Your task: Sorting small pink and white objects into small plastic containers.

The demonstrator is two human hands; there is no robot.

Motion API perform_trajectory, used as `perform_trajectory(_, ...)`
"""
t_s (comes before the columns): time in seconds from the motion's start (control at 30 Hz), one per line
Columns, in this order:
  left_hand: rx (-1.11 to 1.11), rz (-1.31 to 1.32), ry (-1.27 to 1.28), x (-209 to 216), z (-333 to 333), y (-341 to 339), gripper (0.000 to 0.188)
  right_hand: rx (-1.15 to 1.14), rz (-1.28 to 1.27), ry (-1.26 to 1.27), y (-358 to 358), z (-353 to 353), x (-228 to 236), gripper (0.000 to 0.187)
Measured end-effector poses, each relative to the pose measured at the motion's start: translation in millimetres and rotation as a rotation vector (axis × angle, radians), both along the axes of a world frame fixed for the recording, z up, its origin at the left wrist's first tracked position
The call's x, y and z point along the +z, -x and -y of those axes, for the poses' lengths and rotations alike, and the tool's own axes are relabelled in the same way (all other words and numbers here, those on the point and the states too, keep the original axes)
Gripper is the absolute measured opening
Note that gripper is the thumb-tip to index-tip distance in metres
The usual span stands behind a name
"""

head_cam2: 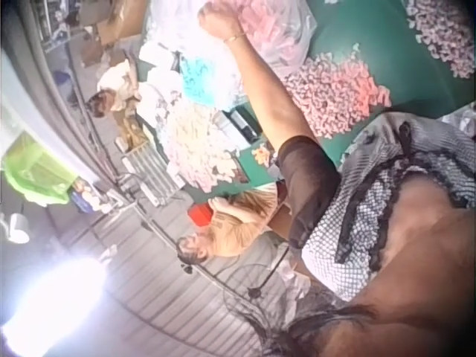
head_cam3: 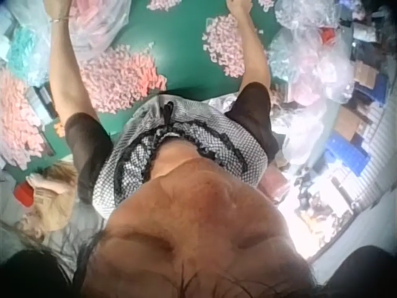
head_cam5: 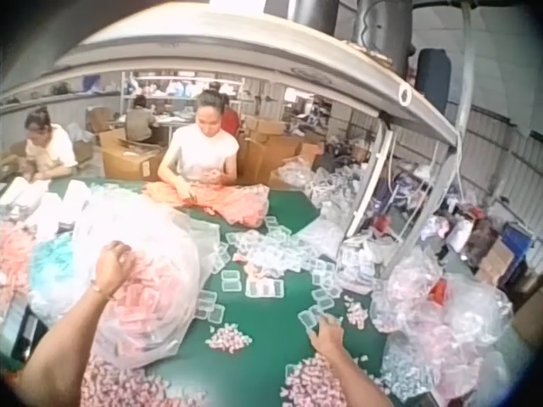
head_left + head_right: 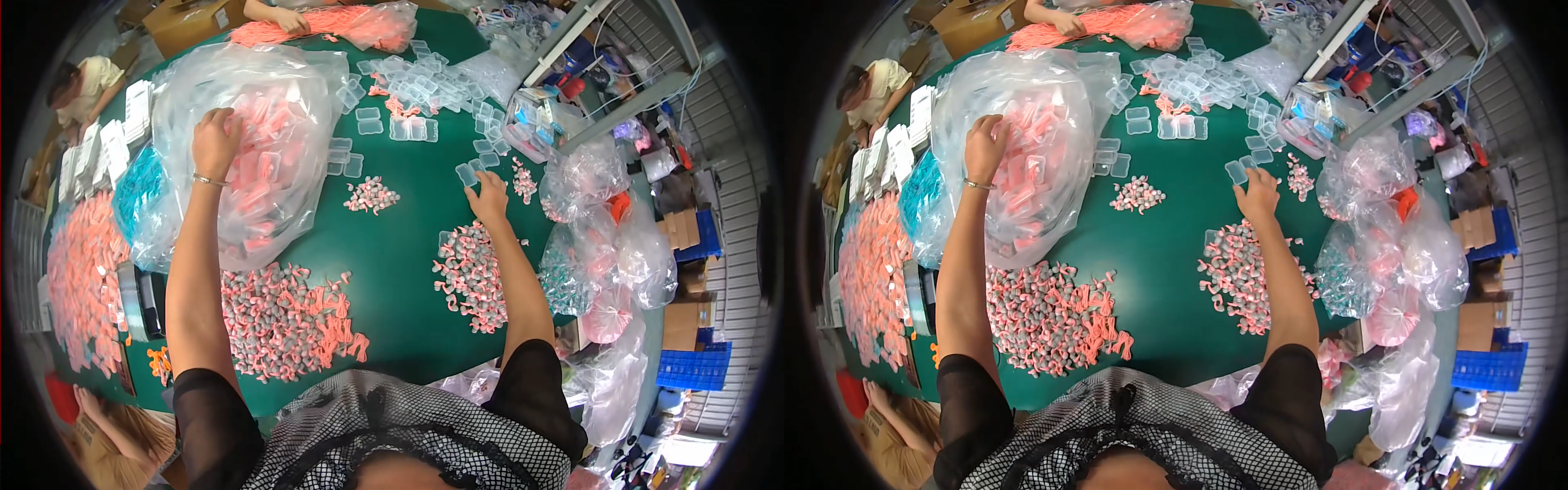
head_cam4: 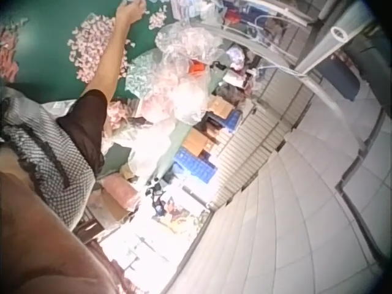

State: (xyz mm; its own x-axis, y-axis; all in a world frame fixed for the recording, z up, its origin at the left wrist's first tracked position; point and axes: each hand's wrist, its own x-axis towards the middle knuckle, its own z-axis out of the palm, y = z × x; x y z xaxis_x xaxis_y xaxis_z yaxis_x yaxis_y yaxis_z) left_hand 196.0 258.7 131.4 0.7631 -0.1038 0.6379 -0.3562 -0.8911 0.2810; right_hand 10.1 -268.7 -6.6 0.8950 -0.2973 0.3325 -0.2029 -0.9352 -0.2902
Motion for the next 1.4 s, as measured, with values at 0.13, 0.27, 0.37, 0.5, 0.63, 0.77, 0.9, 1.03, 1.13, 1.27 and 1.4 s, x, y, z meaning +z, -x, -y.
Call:
perform_trajectory(0.13, -0.117, 0.292, 0.056, 10, 24, 30, 0.018, -0.058, -0.087, 0.082, -13, -10, 10, 0.046)
perform_trajectory(0.27, -0.515, -0.160, 0.348, -11, 109, 119, 0.021, 0.110, -0.057, 0.053, -7, -24, 16, 0.041)
perform_trajectory(0.37, -0.573, -0.402, 0.249, -49, 151, 159, 0.020, 0.417, -0.048, -0.071, 4, -43, 25, 0.042)
perform_trajectory(0.5, -0.420, -0.476, 0.139, -80, 186, 170, 0.020, 0.516, -0.096, -0.082, 19, -60, 39, 0.046)
perform_trajectory(0.63, -0.348, -0.409, 0.144, -104, 206, 166, 0.016, 0.548, -0.100, -0.109, 30, -56, 42, 0.045)
perform_trajectory(0.77, -0.286, -0.338, 0.089, -116, 205, 163, 0.009, 0.604, -0.106, -0.167, 31, -69, 44, 0.041)
perform_trajectory(0.9, -0.320, -0.360, 0.292, -111, 203, 176, 0.009, 0.537, 0.005, -0.155, 30, -50, 44, 0.036)
perform_trajectory(1.03, -0.347, -0.525, 0.645, -116, 212, 189, 0.007, 0.020, 0.182, 0.012, 14, 36, 23, 0.018)
perform_trajectory(1.13, -0.340, -0.422, 0.341, -116, 209, 195, 0.006, -0.184, 0.161, 0.169, 7, 59, 15, 0.014)
perform_trajectory(1.27, -0.332, -0.450, 0.271, -116, 201, 192, 0.007, -0.213, -0.042, 0.192, 6, 81, 8, 0.013)
perform_trajectory(1.4, -0.420, -0.467, 0.390, -114, 208, 189, 0.005, -0.072, 0.020, -0.249, 13, 41, 10, 0.013)
